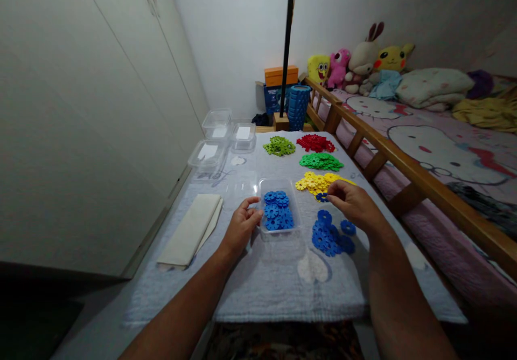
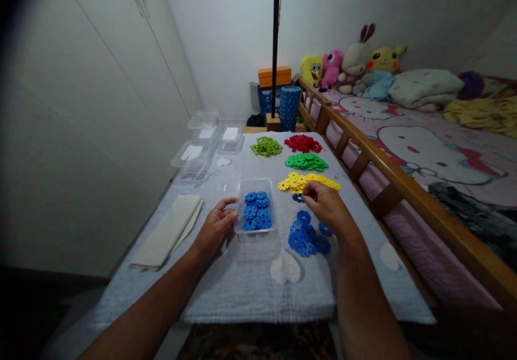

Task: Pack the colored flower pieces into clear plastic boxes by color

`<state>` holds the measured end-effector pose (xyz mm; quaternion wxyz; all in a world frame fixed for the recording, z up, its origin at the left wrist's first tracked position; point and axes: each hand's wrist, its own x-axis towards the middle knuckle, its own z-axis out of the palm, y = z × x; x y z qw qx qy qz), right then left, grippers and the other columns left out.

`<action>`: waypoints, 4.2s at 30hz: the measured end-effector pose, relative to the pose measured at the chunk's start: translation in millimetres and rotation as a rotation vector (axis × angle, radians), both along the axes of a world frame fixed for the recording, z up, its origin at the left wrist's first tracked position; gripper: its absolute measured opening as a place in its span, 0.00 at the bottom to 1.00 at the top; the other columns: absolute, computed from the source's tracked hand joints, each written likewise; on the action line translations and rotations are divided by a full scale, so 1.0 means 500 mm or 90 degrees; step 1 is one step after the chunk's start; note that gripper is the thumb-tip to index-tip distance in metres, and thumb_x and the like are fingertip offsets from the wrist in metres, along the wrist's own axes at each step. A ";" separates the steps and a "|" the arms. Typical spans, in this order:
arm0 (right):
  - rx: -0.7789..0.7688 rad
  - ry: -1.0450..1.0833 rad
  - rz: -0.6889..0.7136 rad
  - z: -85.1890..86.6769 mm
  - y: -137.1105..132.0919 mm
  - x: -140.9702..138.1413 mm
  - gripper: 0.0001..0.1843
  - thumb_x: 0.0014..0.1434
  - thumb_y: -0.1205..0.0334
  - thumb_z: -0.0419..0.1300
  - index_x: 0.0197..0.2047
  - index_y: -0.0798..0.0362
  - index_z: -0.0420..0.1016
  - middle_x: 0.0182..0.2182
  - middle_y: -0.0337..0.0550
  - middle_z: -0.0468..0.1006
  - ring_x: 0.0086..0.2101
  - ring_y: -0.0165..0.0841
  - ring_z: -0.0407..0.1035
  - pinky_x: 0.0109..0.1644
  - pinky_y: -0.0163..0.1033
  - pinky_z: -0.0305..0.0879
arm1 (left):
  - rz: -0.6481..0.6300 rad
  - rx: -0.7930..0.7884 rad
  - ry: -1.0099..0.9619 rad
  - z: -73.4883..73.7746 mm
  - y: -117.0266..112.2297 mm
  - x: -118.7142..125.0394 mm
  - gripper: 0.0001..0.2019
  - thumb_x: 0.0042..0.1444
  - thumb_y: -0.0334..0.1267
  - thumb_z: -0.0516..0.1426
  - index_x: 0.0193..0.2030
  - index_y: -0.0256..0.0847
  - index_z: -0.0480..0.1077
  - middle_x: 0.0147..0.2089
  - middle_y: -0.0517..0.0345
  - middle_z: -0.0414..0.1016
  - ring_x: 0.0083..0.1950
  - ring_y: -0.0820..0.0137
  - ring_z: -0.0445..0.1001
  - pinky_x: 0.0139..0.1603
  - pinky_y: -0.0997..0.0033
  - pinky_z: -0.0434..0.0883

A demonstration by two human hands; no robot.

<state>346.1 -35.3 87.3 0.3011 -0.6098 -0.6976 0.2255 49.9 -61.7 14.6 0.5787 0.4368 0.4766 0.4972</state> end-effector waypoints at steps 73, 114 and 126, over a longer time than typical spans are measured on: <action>0.075 -0.110 0.233 -0.036 -0.020 -0.183 0.08 0.59 0.72 0.62 0.35 0.50 0.80 0.30 0.41 0.75 0.35 0.34 0.66 0.41 0.37 0.58 | -0.006 -0.003 -0.019 0.014 0.001 0.004 0.26 0.49 0.46 0.66 0.52 0.39 0.67 0.21 0.72 0.62 0.22 0.77 0.60 0.23 0.77 0.52; -0.090 0.058 -0.012 -0.100 -0.019 0.027 0.05 0.51 0.58 0.60 0.30 0.50 0.71 0.27 0.39 0.74 0.30 0.34 0.67 0.33 0.37 0.61 | -0.081 -0.095 -0.135 0.016 0.008 -0.007 0.17 0.45 0.42 0.67 0.35 0.42 0.63 0.20 0.72 0.59 0.19 0.81 0.55 0.20 0.80 0.52; 0.053 0.012 0.224 0.000 -0.027 -0.151 0.06 0.58 0.70 0.59 0.33 0.50 0.75 0.31 0.39 0.77 0.35 0.33 0.69 0.42 0.38 0.63 | -0.112 -0.110 -0.135 0.018 0.019 -0.017 0.18 0.45 0.42 0.69 0.34 0.42 0.63 0.21 0.72 0.60 0.18 0.80 0.57 0.18 0.80 0.56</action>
